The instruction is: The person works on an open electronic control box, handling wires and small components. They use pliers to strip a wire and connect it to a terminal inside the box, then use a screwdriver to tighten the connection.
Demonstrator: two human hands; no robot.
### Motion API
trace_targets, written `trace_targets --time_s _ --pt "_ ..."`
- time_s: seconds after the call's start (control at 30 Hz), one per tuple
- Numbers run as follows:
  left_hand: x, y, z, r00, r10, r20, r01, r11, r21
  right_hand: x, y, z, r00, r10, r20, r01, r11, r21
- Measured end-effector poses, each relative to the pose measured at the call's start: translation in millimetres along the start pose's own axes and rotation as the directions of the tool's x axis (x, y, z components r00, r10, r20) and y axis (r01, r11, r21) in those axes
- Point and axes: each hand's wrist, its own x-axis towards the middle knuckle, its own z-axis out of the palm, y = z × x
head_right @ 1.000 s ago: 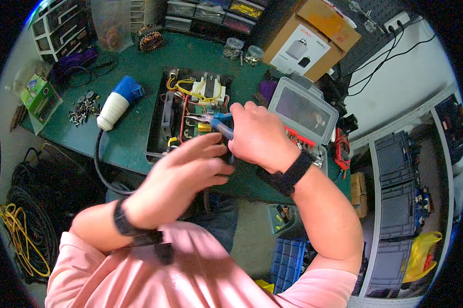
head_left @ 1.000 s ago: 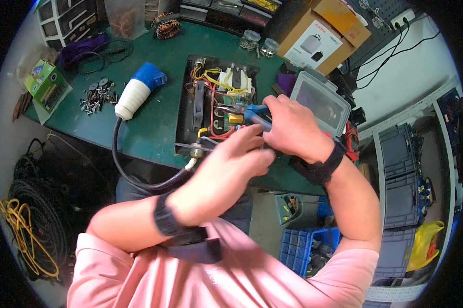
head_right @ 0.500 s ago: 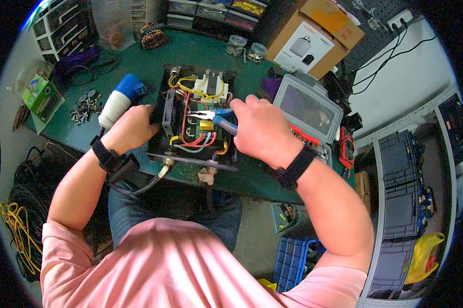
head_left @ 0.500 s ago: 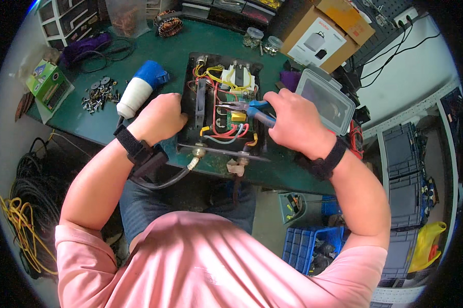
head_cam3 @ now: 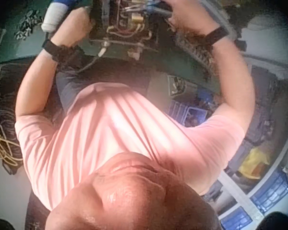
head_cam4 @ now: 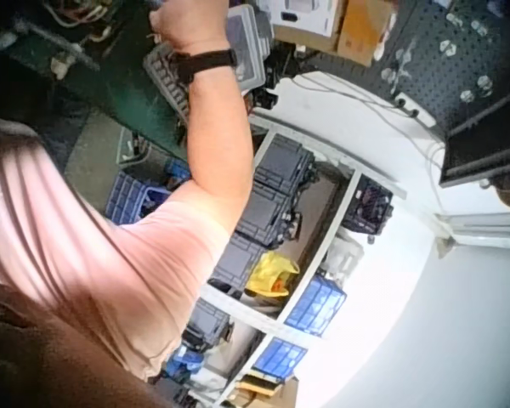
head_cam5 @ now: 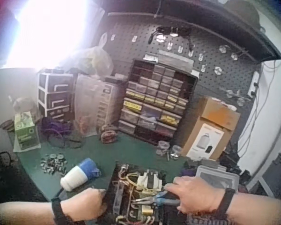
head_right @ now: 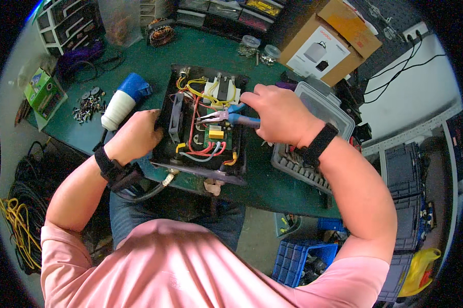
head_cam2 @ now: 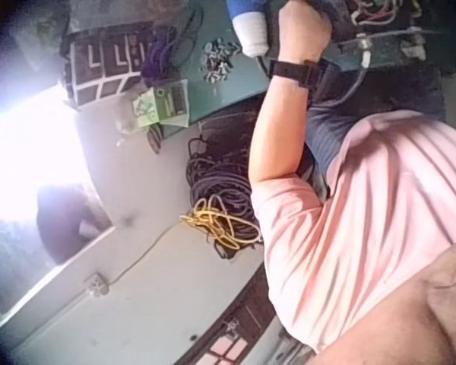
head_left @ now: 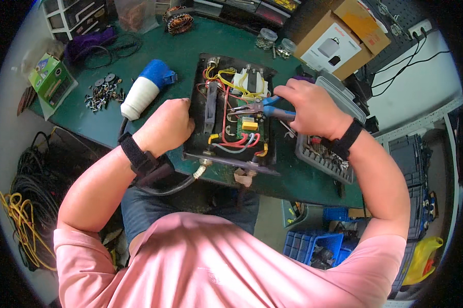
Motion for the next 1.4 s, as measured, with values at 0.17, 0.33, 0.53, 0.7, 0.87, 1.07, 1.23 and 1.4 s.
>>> trace_targets --time_s 0.17,0.33,0.53,0.7,0.87,1.07,1.23,1.4 --pt "-2 6 -2 1.000 0.001 -0.012 -0.001 0.999 -0.032 2 6 3 0.999 -0.017 0.033 0.016 0.999 0.045" --pt "-2 1 1 0.999 0.024 -0.026 -0.025 0.999 -0.034 7 15 8 0.996 -0.088 0.011 0.087 0.996 0.030" --pt "-3 5 0 1.000 -0.008 -0.014 0.007 0.997 -0.083 18 26 11 0.987 -0.161 -0.004 0.161 0.985 0.068" --pt "-3 7 -2 1.000 -0.022 -0.006 0.021 0.995 -0.097 49 42 0 0.948 -0.315 0.039 0.316 0.949 -0.006" --pt "-4 10 -3 0.998 -0.059 0.019 0.061 0.991 -0.116 64 46 0 0.917 -0.397 0.047 0.398 0.917 -0.021" --pt "-3 11 -7 0.993 -0.099 0.069 0.105 0.990 -0.095 59 46 6 0.941 -0.330 0.076 0.327 0.944 0.044" --pt "-5 24 -26 0.995 -0.061 -0.082 0.065 0.997 0.046 41 39 9 0.978 -0.207 0.040 0.202 0.974 0.106" --pt "13 56 -51 0.971 0.171 -0.166 -0.159 0.984 0.084 22 30 10 0.992 -0.127 0.020 0.126 0.991 0.040"
